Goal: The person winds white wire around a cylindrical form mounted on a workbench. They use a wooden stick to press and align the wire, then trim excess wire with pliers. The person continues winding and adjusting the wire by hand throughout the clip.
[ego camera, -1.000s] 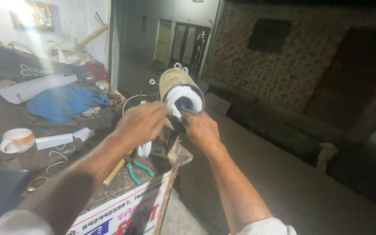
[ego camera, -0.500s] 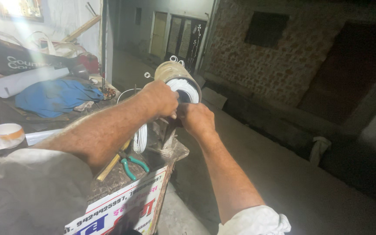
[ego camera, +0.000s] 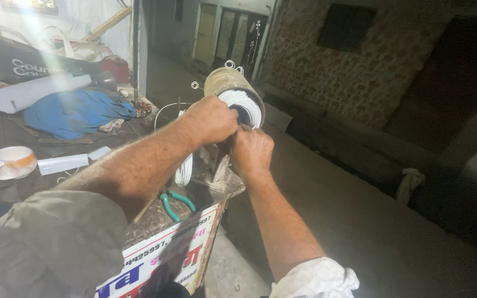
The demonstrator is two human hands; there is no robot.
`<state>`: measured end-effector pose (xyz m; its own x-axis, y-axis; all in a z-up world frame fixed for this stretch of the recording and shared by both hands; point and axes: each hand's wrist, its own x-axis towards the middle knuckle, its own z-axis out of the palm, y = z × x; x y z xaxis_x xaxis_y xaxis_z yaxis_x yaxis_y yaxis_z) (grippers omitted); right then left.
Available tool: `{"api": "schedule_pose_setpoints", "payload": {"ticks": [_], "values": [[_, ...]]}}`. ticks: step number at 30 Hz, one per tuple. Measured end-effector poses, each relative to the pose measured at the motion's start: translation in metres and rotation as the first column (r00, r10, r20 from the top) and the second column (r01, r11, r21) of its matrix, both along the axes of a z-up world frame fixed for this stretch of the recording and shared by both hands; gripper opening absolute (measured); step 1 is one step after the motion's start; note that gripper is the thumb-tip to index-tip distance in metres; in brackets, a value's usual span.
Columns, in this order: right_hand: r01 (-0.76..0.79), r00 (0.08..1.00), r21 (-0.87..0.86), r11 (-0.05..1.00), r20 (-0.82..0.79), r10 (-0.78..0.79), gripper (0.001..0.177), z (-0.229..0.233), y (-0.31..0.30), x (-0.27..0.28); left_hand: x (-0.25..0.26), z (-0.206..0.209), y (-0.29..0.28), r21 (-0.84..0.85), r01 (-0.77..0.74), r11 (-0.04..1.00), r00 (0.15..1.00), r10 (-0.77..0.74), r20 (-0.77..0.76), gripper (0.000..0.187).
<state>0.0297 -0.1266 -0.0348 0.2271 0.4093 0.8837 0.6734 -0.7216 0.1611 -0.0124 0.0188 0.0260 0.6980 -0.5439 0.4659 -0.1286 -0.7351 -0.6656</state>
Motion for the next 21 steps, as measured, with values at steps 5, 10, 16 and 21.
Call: {"api": "schedule_pose_setpoints", "payload": {"ticks": [5, 10, 16, 21], "values": [[-0.001, 0.996, 0.094, 0.996, 0.085, -0.007, 0.013, -0.006, 0.010, 0.007, 0.009, -0.013, 0.010, -0.052, 0.077, 0.996, 0.989, -0.070, 0.134, 0.011], [-0.109, 0.986, 0.086, 0.990, -0.115, 0.118, 0.019, 0.001, -0.006, 0.000, -0.007, 0.000, 0.016, -0.116, 0.094, 0.989, 0.995, -0.096, -0.008, 0.010], [-0.079, 0.920, 0.022, 0.997, -0.383, 0.082, 0.021, 0.024, -0.020, -0.004, -0.016, 0.012, 0.009, -0.142, -0.021, 0.990, 0.991, 0.002, -0.136, 0.018], [-0.066, 0.880, 0.058, 0.996, -0.467, 0.085, 0.017, 0.031, -0.018, -0.006, -0.005, 0.009, 0.004, -0.137, -0.013, 0.990, 0.993, -0.004, -0.118, 0.025]]}}
